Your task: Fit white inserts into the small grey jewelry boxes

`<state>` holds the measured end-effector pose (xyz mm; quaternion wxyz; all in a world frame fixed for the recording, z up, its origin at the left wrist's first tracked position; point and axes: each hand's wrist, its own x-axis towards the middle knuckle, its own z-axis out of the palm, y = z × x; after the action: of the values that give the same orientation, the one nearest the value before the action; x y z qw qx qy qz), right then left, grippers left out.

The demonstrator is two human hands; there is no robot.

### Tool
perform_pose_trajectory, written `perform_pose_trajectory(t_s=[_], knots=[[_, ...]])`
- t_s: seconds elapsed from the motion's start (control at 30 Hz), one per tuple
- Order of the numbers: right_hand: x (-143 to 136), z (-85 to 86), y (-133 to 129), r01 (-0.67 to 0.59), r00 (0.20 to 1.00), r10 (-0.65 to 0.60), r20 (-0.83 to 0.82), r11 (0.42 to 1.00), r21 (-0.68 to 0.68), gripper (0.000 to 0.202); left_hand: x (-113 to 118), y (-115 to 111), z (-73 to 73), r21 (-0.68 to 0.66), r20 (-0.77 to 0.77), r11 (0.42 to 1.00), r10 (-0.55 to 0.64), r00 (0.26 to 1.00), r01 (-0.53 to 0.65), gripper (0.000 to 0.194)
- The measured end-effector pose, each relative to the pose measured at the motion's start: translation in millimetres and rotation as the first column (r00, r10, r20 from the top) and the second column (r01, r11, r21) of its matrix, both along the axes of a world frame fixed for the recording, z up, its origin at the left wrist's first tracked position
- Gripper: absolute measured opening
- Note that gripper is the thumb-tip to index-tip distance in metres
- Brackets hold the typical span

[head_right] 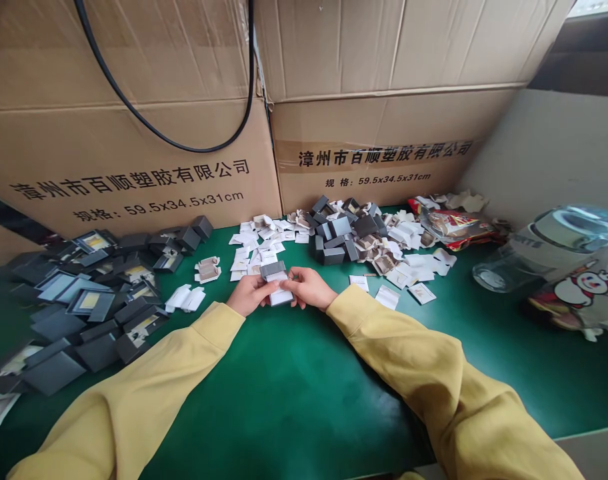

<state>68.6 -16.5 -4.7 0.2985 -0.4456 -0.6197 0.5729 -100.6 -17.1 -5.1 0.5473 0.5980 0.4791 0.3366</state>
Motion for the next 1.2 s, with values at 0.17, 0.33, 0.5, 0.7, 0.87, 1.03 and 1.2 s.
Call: perform_pose_trajectory(t_s=[0.17,0.33,0.5,0.7,0.87,1.03,1.2], knots=[[1,-1.0,-5,0.095,0.989,-0.119,0.084,0.965,0.245,0.028,-2,1,0.5,0.011,-0.011,1.0,0.026,1.0,-0.025,0.027],[4,0.0,-8,0.159,0.943,-0.308,0.124,0.747,0.645,0.03,2,-3,7.2,-0.012,-0.14,0.999,-0.033,0.99,0.032,0.028],[5,-3.8,-8,0.151,0.948,-0.3,0.11,0.723,0.675,0.024,3,-4,6.3,-0.001,-0.177,0.998,-0.063,0.982,0.064,0.028],[4,-9.8,-4,0.201,0.956,-0.288,0.049,0.769,0.607,0.019,1,-3,3.9,0.015,-0.163,0.999,-0.042,0.986,0.045,0.033],[4,-12.4,-2,0.209,0.957,-0.287,0.037,0.774,0.598,0.017,1,-2,-2.8,0.092,-0.252,0.995,-0.006,0.968,0.03,0.038],[3,-8.1,-3,0.186,0.961,-0.271,0.053,0.774,0.605,0.014,1,-2,-3.4,0.151,-0.309,0.988,0.006,0.951,0.043,0.04],[2,-3.2,-7,0.167,0.961,-0.266,0.074,0.773,0.612,0.015,3,-5,4.0,0.231,-0.36,0.973,0.077,0.93,0.009,0.036]])
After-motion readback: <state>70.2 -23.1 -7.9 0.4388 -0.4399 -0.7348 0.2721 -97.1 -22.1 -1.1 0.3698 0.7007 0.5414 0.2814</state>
